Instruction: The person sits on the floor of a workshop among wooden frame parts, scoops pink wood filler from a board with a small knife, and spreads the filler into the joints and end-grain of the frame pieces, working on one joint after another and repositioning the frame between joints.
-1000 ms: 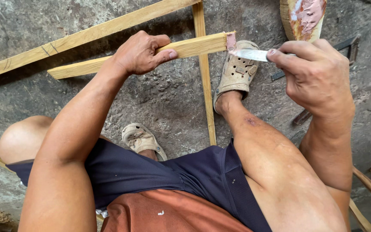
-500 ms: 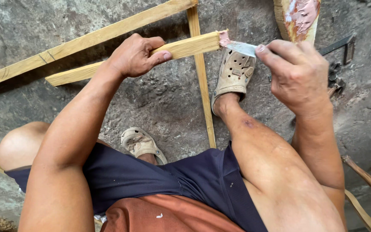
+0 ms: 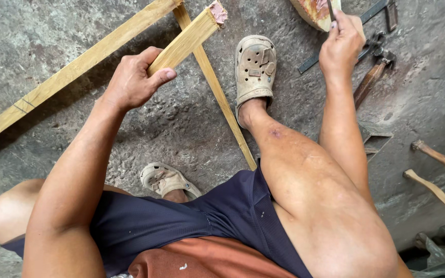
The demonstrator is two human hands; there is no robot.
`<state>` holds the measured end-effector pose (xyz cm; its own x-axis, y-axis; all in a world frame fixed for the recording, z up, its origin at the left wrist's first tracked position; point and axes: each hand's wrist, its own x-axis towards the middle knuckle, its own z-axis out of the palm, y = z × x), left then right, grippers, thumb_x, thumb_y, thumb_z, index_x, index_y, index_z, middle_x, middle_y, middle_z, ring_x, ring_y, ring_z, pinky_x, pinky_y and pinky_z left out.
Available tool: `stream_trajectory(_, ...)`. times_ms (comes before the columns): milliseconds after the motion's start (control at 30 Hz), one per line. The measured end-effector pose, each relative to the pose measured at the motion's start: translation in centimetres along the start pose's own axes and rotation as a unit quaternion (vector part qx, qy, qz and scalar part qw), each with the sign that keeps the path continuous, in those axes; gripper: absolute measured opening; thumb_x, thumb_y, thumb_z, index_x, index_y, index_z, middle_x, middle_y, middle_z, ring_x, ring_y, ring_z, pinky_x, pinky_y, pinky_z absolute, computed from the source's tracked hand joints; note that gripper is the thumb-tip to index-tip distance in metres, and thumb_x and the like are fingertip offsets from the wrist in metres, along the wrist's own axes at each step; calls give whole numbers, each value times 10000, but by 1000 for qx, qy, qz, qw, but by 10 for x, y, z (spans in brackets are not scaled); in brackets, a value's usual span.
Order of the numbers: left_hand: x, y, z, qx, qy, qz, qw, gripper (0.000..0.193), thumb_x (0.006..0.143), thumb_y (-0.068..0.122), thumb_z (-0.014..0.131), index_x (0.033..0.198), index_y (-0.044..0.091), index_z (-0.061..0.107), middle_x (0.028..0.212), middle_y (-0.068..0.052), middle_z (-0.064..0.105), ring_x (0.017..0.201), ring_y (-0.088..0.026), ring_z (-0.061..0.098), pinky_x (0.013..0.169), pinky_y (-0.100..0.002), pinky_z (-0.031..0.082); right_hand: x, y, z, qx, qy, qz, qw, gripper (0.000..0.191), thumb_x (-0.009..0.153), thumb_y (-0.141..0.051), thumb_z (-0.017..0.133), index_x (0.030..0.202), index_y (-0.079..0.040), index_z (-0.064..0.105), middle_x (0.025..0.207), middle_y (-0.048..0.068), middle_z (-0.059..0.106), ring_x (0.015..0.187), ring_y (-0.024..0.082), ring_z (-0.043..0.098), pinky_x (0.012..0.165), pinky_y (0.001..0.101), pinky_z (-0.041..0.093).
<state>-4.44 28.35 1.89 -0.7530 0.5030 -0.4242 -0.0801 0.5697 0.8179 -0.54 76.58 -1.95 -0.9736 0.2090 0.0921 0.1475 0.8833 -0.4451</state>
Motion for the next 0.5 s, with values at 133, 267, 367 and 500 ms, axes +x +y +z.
stream_trajectory(133,0,10,6,-24,-18,-19,999,509,1015,551,606,1187,76,670,805,-89,720,704,-180,699,655,-380,557,2,11,12,31,14,-36,999,291,947,96,653,1214,20,739,1082,182,709,986,328,714,894,401,563)
stream_trajectory(267,1,17,10,-59,-24,-86,994,485,1023,538,597,1185,86,664,749,-92,684,640,-190,653,605,-386,531,8,6,12,77,-31,10,996,294,1000,70,635,1258,-3,756,1072,111,719,886,222,694,768,340,561)
stream_trajectory(367,1,18,13,-101,-18,-98,990,468,1023,525,596,1178,88,655,786,-69,697,652,-177,646,604,-360,542,6,-20,4,219,-91,177,955,272,1044,0,598,1272,-38,741,1038,40,714,713,97,615,572,238,504)
stream_trajectory(500,0,18,13,-80,13,-59,995,466,1026,499,607,1224,79,641,800,-103,717,707,-203,684,645,-392,535,-8,-89,-11,389,-196,210,875,254,1100,-52,590,1329,-39,700,979,23,686,715,61,608,579,208,476)
